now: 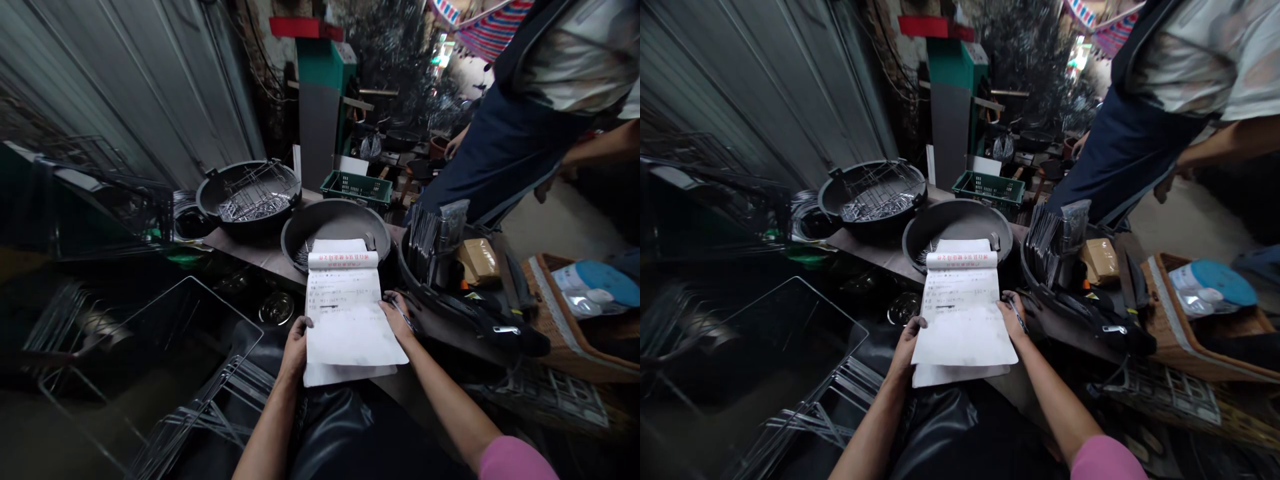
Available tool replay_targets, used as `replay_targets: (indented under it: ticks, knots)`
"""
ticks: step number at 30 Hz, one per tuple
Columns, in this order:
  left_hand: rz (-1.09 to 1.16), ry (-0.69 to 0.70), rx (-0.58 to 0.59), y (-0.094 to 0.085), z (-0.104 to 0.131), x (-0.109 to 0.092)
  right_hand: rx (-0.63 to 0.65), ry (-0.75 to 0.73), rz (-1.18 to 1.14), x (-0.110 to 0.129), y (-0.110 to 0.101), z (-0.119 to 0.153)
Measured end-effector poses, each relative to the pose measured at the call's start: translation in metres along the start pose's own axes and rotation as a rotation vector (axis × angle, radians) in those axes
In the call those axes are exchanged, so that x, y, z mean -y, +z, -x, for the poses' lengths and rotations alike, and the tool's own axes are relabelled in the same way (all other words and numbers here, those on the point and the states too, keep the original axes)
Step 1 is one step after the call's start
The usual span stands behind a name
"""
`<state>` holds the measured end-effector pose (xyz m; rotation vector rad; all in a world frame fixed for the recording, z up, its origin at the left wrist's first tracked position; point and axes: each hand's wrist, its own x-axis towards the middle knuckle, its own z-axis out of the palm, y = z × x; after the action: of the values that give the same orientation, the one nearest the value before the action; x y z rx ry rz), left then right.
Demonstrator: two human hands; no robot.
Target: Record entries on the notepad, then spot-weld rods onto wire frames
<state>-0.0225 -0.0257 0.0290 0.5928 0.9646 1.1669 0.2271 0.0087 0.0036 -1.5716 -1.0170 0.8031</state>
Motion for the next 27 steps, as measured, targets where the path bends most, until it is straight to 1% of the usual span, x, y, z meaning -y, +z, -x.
replay_targets:
  ticks: [2,4,8,9,10,11,12,14,16,17,22,27]
  knots:
    - [0.008,0.012,0.003,0.001,-0.001,0.000,0.013,-0.031,0.079,0.000,-0.001,0.002]
    - [0.006,0.023,0.003,0.001,-0.001,0.000,0.004,-0.108,0.222,0.003,-0.003,0.004]
    - [-0.012,0.014,0.002,0.002,0.000,-0.002,-0.094,-0.389,0.679,0.019,-0.012,0.005]
    - [-0.013,0.012,0.004,0.002,0.001,-0.002,-0.099,-0.436,0.784,0.024,-0.015,0.004]
    - [-0.013,0.011,0.009,0.001,0.001,-0.002,-0.074,-0.456,0.869,0.030,-0.017,0.003]
    - [-0.013,0.010,0.017,0.000,0.001,-0.002,-0.032,-0.441,0.938,0.036,-0.019,0.001]
    - [-0.013,0.008,0.026,0.000,0.001,-0.002,0.021,-0.392,0.994,0.042,-0.020,0.000]
    - [-0.012,0.001,0.040,-0.001,0.001,-0.001,0.126,-0.257,1.079,0.053,-0.020,-0.001]
    - [-0.010,-0.002,0.036,-0.002,0.001,0.000,0.183,-0.161,1.127,0.062,-0.018,0.000]
    - [-0.012,-0.005,0.033,-0.001,0.001,0.000,0.205,-0.151,1.138,0.065,-0.016,0.002]
    - [-0.015,-0.020,0.048,0.001,0.003,-0.003,0.319,-0.218,1.198,0.073,-0.008,0.014]
    - [-0.003,-0.008,0.039,0.003,0.003,-0.003,0.356,-0.232,1.238,0.075,-0.001,0.017]
